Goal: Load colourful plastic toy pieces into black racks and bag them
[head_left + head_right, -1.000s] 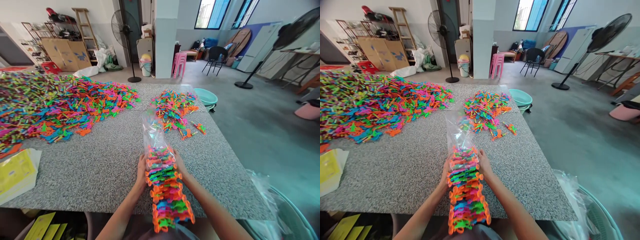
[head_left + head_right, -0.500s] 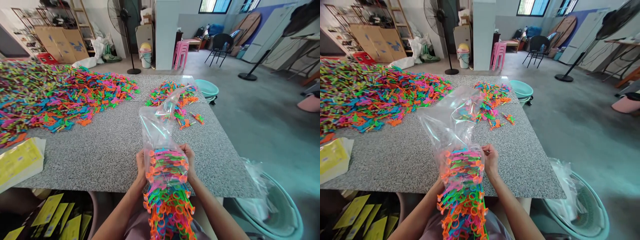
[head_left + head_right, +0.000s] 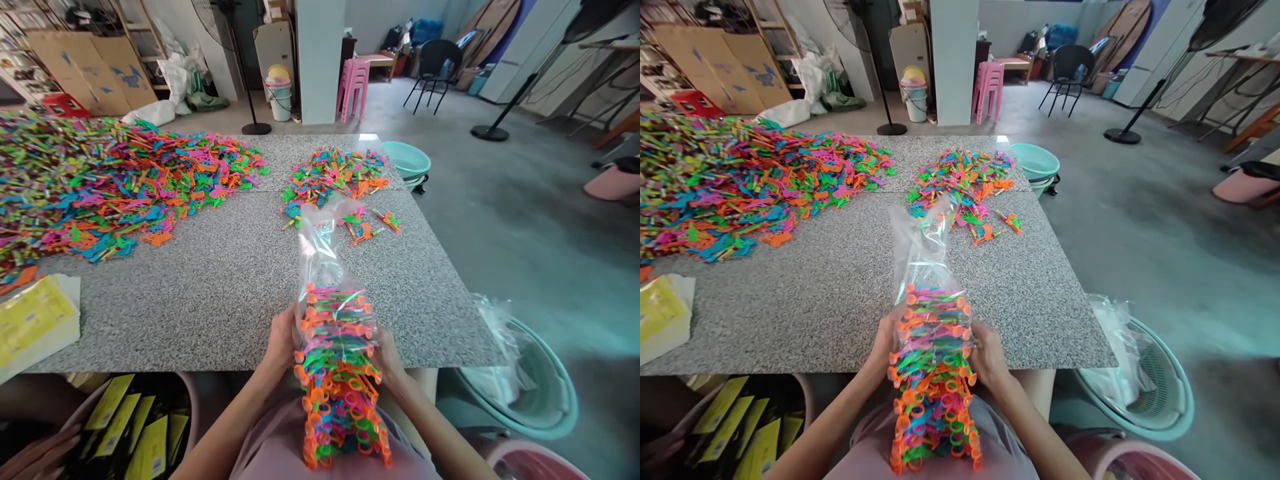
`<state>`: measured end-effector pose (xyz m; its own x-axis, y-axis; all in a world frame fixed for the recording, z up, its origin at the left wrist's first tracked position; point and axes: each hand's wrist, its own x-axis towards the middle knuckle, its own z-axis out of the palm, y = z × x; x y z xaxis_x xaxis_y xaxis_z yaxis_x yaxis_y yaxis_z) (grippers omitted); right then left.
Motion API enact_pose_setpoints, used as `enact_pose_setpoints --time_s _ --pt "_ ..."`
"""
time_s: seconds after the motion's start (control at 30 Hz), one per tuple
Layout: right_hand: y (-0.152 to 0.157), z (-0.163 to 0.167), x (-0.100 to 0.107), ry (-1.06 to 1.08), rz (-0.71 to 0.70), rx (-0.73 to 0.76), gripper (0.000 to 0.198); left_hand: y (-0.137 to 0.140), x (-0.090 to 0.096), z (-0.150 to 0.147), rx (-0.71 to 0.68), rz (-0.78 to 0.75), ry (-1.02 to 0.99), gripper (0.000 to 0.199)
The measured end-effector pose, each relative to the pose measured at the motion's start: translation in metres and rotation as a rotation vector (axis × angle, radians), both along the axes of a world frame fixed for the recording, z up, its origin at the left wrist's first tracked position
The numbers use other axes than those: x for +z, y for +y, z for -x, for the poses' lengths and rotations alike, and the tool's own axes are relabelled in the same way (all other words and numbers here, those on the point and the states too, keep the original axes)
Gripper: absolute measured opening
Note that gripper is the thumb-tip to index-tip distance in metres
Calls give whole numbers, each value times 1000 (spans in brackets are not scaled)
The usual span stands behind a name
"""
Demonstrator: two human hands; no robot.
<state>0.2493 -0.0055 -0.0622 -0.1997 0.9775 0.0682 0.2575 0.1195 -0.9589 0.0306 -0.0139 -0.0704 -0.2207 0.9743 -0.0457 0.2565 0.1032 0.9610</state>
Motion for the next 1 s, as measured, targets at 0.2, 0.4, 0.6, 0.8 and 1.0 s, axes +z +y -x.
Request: enact_pose_setpoints --time_s 0.2,0.4,0.6,0.8,1.0 --pt "-31 -12 -5 -170 -194 60 22 -45 7 -7 -78 -47 158 21" --pt "-11 -9 12 -164 -327 -188 8 -43 18 1 23 -95 225 19" --pt "-1 -20 38 -178 -533 -11 9 -29 41 14 -61 -133 244 38" --pt "-17 -31 41 -290 -660 73 20 -45 51 11 2 -224 332 18" --pt "-31 -40 43 -287 -604 149 19 -39 64 17 -191 -210 397 32"
